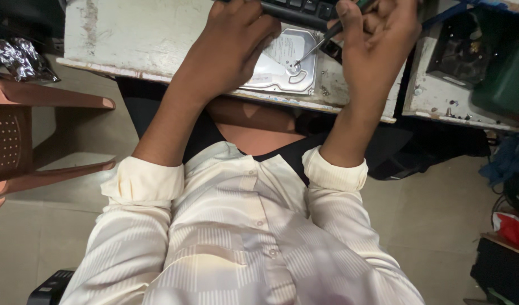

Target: The person uses a screwdriver to remove screws from a hard drive placed on a workbench. They then use a small tool to pry and lift the drive's top cover, partially opening the enclosure. The person continues to manipulate the cover and internal components with both hands.

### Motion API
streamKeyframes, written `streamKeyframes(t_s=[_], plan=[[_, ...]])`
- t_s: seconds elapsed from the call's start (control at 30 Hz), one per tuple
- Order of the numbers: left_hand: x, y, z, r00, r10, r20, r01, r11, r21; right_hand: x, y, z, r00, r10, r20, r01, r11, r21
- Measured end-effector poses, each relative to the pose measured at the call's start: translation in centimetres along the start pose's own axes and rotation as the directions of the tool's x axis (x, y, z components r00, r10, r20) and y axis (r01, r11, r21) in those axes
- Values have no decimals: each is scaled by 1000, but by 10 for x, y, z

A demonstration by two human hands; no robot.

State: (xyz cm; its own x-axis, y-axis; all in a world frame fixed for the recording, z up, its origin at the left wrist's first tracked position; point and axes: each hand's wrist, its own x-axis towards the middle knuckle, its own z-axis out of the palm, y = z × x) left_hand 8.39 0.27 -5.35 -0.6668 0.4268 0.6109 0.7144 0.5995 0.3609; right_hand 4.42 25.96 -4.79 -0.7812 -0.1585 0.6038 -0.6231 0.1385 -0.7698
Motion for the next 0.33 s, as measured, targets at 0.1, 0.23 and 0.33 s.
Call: streamKeyframes(t_s=[0.1, 0.23, 0.33], plan=[[-1, 1, 2, 999, -21, 40, 20, 1000, 5, 0, -1, 0, 997, 77, 5, -78, 997, 9], [-1, 2, 2, 999, -14, 29, 13, 1000, 16, 5, -3, 1, 998, 40, 48, -40, 999, 16], [-1, 5, 2, 999, -26, 38, 25, 999, 28, 6, -9, 2, 972, 237, -4, -237, 970, -54]])
